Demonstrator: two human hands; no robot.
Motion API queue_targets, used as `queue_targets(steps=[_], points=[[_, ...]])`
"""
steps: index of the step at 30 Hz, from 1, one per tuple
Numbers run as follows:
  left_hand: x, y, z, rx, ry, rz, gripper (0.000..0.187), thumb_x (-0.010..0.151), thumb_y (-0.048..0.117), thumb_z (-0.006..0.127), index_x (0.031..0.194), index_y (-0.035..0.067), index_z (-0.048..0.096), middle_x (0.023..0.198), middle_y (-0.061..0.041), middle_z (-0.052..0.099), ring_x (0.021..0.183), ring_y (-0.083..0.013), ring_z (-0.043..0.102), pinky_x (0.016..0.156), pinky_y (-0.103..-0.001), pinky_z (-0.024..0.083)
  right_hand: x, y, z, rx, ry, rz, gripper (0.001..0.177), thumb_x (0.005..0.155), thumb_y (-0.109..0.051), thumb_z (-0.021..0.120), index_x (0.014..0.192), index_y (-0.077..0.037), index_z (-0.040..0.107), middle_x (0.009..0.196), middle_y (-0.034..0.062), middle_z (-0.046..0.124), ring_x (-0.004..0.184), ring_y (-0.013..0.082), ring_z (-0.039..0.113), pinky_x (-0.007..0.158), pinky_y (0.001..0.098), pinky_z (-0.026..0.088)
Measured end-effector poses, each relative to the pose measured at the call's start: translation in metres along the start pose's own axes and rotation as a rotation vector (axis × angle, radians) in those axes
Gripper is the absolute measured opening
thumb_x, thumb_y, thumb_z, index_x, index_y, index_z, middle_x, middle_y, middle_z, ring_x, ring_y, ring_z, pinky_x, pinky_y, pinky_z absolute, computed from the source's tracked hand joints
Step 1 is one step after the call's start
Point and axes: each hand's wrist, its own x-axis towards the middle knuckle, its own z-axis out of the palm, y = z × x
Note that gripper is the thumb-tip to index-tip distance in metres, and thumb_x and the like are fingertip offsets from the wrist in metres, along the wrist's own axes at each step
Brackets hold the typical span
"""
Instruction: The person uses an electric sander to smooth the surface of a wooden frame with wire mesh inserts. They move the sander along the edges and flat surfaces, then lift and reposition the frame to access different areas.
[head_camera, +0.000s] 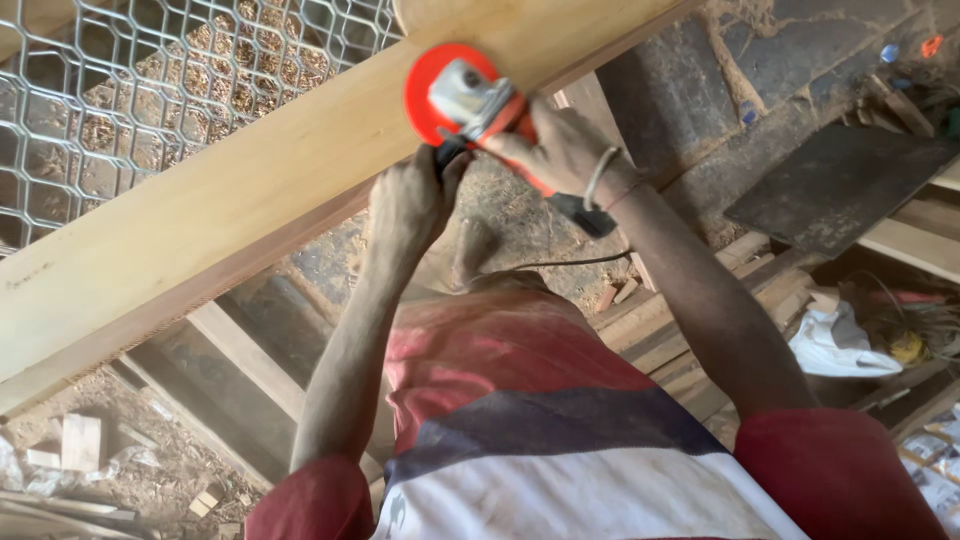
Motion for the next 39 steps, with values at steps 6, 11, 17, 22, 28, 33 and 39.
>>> queue_targets(steps=[6, 11, 17, 22, 28, 33, 39], points=[[0.065, 0.059, 0.056, 0.053, -0.164, -0.009, 0.053, 0.100, 0.057, 0.057, 0.102, 0.005, 0.068, 0.070, -0.017, 0.071, 0.063, -0.0366, 0.072, 0.056, -0.050, 0.055, -0.026, 0.065, -0.059, -0.047, -0.005, 0.307, 0.085, 0.096, -0.075, 0.039, 0.131, 0.002, 0.049, 0.077, 0.0114, 0.063, 0.057, 0.0218, 0.065, 0.051, 0.0344, 0.057], [0.129, 0.102, 0.120, 0.055, -0.219, 0.109, 0.055, 0.098, 0.059, 0.054, 0.098, 0.007, 0.070, 0.080, -0.015, 0.074, 0.073, -0.0336, 0.074, 0.062, -0.049, 0.057, -0.047, 0.136, -0.101, -0.102, 0.119, 0.383, 0.074, 0.102, -0.068, 0.044, 0.141, -0.006, 0.053, 0.093, 0.0148, 0.067, 0.079, 0.0305, 0.068, 0.069, 0.0460, 0.056], [0.177, 0.139, 0.158, 0.114, -0.184, 0.266, 0.041, 0.099, 0.049, 0.053, 0.100, 0.010, 0.068, 0.080, -0.011, 0.076, 0.072, -0.0276, 0.076, 0.062, -0.047, 0.058, -0.062, 0.184, -0.131, -0.053, 0.254, 0.139, 0.071, 0.113, -0.062, 0.050, 0.148, 0.001, 0.051, 0.138, 0.0275, 0.062, 0.126, 0.0396, 0.060, 0.101, 0.0489, 0.049], [0.130, 0.097, 0.096, 0.062, -0.155, 0.221, 0.031, 0.104, 0.047, 0.053, 0.112, 0.022, 0.069, 0.087, -0.011, 0.076, 0.076, -0.0326, 0.073, 0.063, -0.049, 0.057, -0.026, 0.118, -0.102, -0.068, 0.125, 0.286, 0.066, 0.108, -0.065, 0.048, 0.138, -0.007, 0.060, 0.107, 0.0170, 0.065, 0.091, 0.0295, 0.063, 0.077, 0.0466, 0.053], [0.005, -0.005, -0.018, 0.055, -0.066, -0.118, 0.031, 0.101, 0.044, 0.059, 0.118, 0.021, 0.071, 0.097, -0.014, 0.075, 0.084, -0.0374, 0.071, 0.071, -0.050, 0.055, 0.041, -0.038, -0.011, 0.261, -0.163, 0.081, 0.047, 0.098, -0.054, 0.058, 0.112, -0.010, 0.066, 0.071, 0.0030, 0.063, 0.054, 0.0130, 0.058, 0.045, 0.0366, 0.047], [-0.099, -0.081, -0.093, 0.157, 0.186, -0.447, 0.039, 0.105, 0.047, 0.057, 0.115, 0.013, 0.072, 0.094, -0.020, 0.074, 0.082, -0.0419, 0.071, 0.071, -0.054, 0.054, 0.111, -0.153, 0.082, -0.080, -0.334, -0.238, 0.064, 0.097, -0.069, 0.056, 0.106, -0.007, 0.068, 0.065, 0.0040, 0.062, 0.050, 0.0156, 0.058, 0.047, 0.0387, 0.047], [-0.129, -0.138, -0.138, 0.198, 0.353, -0.501, 0.046, 0.098, 0.046, 0.067, 0.103, 0.000, 0.069, 0.086, -0.027, 0.071, 0.082, -0.0462, 0.070, 0.074, -0.055, 0.054, 0.166, -0.216, 0.147, -0.135, -0.132, -0.417, 0.100, 0.086, -0.083, 0.060, 0.127, 0.008, 0.050, 0.067, 0.0063, 0.065, 0.057, 0.0214, 0.062, 0.050, 0.0422, 0.052]])
